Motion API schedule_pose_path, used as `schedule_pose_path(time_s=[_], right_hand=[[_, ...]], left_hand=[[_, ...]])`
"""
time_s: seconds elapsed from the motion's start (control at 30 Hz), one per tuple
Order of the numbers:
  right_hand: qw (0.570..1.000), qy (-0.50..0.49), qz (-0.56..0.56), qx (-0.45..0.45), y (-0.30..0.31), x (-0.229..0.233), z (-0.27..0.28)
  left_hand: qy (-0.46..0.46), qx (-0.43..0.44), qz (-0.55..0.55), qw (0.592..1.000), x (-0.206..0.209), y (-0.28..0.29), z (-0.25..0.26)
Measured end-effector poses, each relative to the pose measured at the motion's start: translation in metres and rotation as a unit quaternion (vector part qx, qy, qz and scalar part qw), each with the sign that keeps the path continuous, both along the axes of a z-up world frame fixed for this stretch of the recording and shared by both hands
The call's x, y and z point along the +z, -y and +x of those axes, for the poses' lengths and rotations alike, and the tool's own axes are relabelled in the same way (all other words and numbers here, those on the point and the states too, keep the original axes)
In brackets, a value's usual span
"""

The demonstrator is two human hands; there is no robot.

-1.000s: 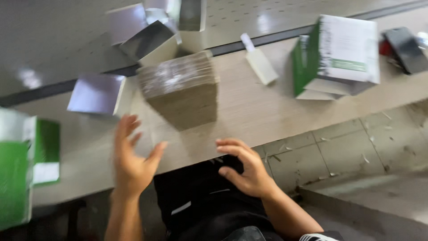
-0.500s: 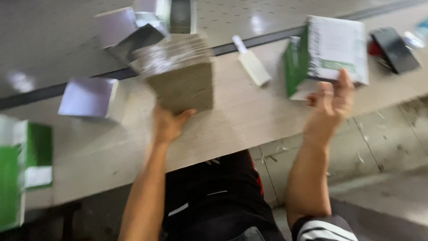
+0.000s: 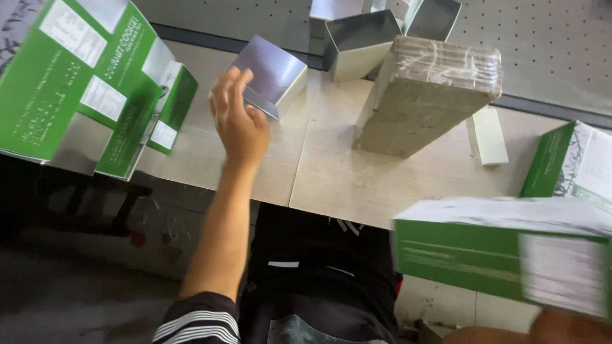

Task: The person assembles rectangular boxes by inserting a stack of plastic-wrapped items into a silver inner tray and then sliding the tray into a green and white outer sleeve. The person repeats this process for multiple boxes on a workbench.

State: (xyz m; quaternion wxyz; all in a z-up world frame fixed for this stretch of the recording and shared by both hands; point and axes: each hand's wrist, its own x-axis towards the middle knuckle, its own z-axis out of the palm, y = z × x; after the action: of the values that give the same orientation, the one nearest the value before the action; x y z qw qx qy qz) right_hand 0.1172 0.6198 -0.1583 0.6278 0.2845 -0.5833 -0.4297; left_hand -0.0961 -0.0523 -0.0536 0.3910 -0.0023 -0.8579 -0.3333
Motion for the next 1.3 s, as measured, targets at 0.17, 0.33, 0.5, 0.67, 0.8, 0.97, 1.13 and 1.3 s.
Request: schedule_pose_path(time_s=[0.17, 0.33, 0.5, 0.67, 0.8, 0.97, 1.13, 1.3], right_hand=[[0.700, 0.511, -0.480, 0.135, 0.301, 0.206, -0.031], [0.692, 0.565, -0.422, 0.151, 0.334, 0.204, -0.070], [0.715, 0.588, -0.339, 0.171, 0.351, 0.211, -0.081], [0.682, 0.570, -0.399, 0.226, 0.363, 0.218, -0.074], [0.673, 0.570, -0.390, 0.265, 0.364, 0.218, -0.076], [0.677, 0.530, -0.408, 0.307, 0.360, 0.214, -0.074], [0.685, 0.462, -0.458, 0.329, 0.360, 0.215, -0.066], [0.706, 0.540, -0.429, 0.161, 0.358, 0.217, -0.079]], left_hand=[[0.169, -0.041, -0.100, 0.980, -0.017, 0.039, -0.042], [0.098, -0.085, -0.047, 0.990, -0.010, 0.044, -0.039], [-0.016, -0.116, 0.012, 0.993, 0.040, 0.029, 0.001], [-0.010, -0.111, 0.056, 0.992, 0.070, 0.011, 0.023], [0.049, -0.158, 0.158, 0.974, 0.095, -0.001, 0.041], [0.011, -0.343, 0.373, 0.862, 0.065, -0.009, 0.038], [0.056, -0.446, 0.526, 0.722, 0.077, -0.015, 0.042], [0.142, -0.504, 0.501, 0.689, 0.090, -0.037, 0.050]])
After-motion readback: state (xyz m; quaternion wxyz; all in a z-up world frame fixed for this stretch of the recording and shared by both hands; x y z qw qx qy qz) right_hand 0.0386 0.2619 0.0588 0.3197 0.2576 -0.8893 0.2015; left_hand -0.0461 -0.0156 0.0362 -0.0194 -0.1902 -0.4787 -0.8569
